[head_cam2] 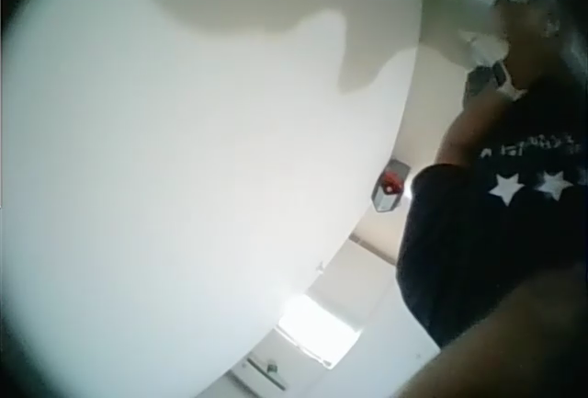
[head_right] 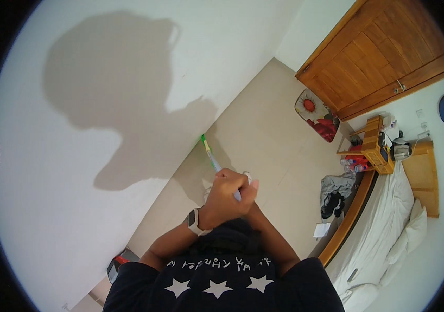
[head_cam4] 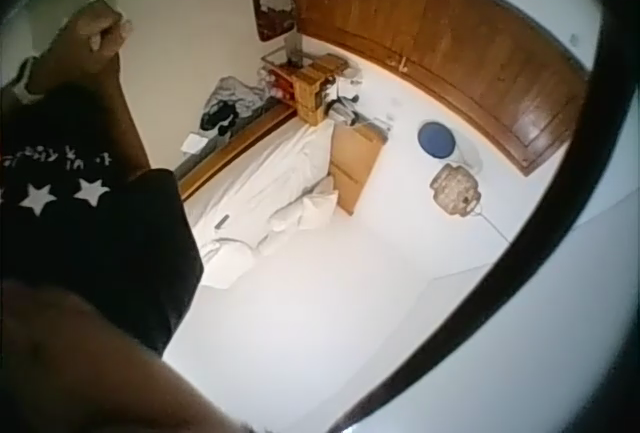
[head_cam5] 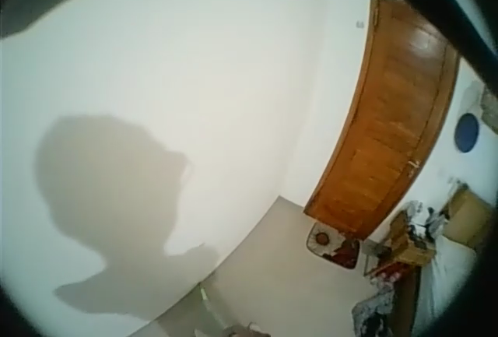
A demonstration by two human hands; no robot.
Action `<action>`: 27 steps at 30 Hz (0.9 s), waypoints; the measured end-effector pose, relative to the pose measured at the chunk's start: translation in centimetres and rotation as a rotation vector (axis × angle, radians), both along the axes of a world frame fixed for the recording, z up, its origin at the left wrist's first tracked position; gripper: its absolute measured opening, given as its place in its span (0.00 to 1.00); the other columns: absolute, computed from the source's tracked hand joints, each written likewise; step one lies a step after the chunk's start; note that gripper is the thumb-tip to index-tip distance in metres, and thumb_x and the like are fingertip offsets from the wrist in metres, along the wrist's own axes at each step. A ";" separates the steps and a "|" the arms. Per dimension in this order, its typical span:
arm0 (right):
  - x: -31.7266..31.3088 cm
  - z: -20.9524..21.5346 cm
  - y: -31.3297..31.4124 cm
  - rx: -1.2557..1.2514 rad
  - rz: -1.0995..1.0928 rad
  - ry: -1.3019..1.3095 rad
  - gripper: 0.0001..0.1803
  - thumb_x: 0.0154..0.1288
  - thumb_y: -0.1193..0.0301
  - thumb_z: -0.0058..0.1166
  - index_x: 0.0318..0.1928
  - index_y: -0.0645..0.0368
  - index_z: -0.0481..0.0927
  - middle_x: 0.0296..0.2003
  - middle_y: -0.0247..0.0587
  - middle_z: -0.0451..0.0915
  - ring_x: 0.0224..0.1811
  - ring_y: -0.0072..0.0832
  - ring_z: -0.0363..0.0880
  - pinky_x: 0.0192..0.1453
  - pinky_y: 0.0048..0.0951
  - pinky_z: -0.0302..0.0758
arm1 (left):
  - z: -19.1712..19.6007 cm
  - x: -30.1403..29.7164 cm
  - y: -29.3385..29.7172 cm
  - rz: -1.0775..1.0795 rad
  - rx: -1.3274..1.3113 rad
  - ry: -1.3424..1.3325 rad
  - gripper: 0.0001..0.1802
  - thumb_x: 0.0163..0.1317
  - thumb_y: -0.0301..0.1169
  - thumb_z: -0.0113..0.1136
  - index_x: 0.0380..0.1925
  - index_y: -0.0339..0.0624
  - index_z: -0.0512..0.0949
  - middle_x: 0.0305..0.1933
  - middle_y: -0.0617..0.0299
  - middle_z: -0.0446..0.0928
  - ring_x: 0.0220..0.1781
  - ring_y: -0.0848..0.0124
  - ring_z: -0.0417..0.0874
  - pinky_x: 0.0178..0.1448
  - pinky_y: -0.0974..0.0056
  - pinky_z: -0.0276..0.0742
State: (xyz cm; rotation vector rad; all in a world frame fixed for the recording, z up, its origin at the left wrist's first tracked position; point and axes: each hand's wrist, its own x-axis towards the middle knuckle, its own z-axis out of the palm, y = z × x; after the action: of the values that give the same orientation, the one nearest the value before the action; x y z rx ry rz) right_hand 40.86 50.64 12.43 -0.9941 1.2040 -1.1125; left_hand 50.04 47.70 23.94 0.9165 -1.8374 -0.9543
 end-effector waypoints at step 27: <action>0.7 -17.5 -0.1 -0.167 -0.093 0.190 0.07 0.60 0.70 0.57 0.34 0.59 0.75 0.30 0.37 0.76 0.34 0.26 0.74 0.37 0.30 0.72 | -9.1 2.2 -1.2 -0.077 0.114 -0.023 0.22 0.68 0.31 0.53 0.14 0.31 0.71 0.17 0.42 0.73 0.18 0.46 0.74 0.23 0.50 0.65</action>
State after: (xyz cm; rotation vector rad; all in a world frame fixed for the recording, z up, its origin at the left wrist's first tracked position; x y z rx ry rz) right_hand 41.58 50.57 -5.08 -1.2028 1.3367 -1.2282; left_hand 52.26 46.55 14.88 0.9347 -1.8650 -1.1097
